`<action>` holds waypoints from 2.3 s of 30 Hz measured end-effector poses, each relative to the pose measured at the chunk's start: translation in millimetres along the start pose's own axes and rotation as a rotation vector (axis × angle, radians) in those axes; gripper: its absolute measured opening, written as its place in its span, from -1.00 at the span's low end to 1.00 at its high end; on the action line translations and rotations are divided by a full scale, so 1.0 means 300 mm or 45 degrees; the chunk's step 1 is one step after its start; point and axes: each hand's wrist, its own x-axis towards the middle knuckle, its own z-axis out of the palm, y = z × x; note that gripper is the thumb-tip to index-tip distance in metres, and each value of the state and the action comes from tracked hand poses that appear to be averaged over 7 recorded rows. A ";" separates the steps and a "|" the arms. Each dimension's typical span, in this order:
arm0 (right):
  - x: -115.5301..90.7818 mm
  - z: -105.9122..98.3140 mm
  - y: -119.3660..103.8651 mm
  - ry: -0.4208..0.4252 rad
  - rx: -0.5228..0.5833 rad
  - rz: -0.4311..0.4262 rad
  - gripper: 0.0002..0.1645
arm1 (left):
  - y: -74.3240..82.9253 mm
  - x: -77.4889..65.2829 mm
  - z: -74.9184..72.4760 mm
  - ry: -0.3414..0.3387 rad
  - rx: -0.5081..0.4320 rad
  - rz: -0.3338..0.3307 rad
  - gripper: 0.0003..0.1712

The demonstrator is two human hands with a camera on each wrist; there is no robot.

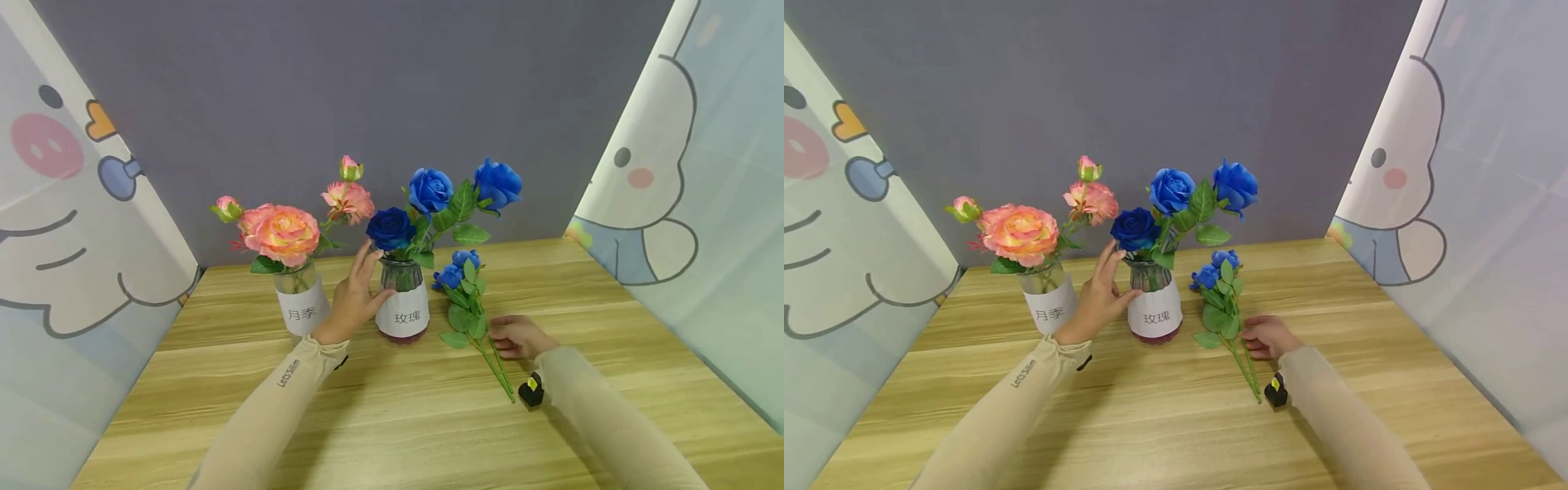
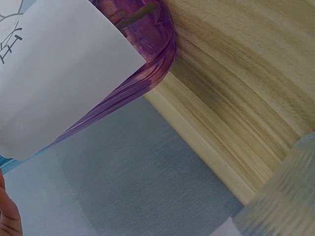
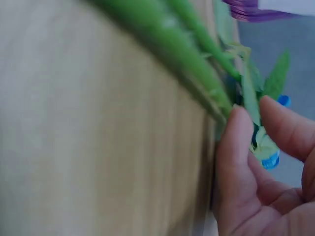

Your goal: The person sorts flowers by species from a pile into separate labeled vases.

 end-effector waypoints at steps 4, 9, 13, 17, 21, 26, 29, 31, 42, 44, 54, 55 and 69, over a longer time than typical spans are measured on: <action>0.004 0.026 0.003 0.075 -0.096 -0.009 -0.25 | 0.002 0.001 -0.002 -0.004 -0.004 0.016 -0.14; 0.001 0.050 -0.007 0.138 -0.185 -0.014 -0.26 | 0.003 0.000 -0.003 0.000 0.000 0.037 -0.13; 0.002 0.055 -0.014 0.140 -0.239 -0.021 -0.29 | 0.005 0.002 -0.005 0.010 0.010 0.041 -0.13; 0.004 0.051 -0.021 0.115 -0.251 0.003 -0.29 | 0.003 0.003 -0.005 0.015 0.014 0.048 -0.12; 0.005 0.043 -0.031 0.094 -0.243 0.022 -0.31 | 0.001 0.003 -0.005 0.007 0.017 0.064 -0.12; 0.006 0.036 -0.042 0.047 -0.191 0.034 -0.42 | -0.001 0.000 -0.005 -0.002 0.032 0.072 -0.11; 0.005 0.034 -0.050 -0.006 -0.137 0.026 -0.47 | -0.004 -0.001 -0.005 0.007 0.036 0.075 -0.10; 0.003 0.033 -0.056 -0.029 -0.110 0.023 -0.46 | -0.005 -0.001 -0.005 0.014 0.039 0.077 -0.10; -0.009 0.032 -0.112 0.035 -0.060 -0.029 -0.33 | -0.006 -0.001 -0.005 0.015 0.051 0.079 -0.10; -0.008 0.032 -0.120 0.042 -0.048 -0.036 -0.34 | -0.008 -0.002 -0.003 0.015 0.053 0.079 -0.10; 0.006 0.027 -0.142 -0.002 0.043 -0.082 -0.29 | -0.011 -0.006 0.001 0.015 0.046 0.088 -0.10; 0.008 0.025 -0.143 -0.008 0.072 -0.086 -0.30 | -0.011 -0.006 0.000 0.013 0.044 0.087 -0.10; -0.012 0.008 -0.158 -0.083 0.404 -0.146 -0.26 | -0.010 -0.002 -0.001 0.033 0.033 0.100 -0.11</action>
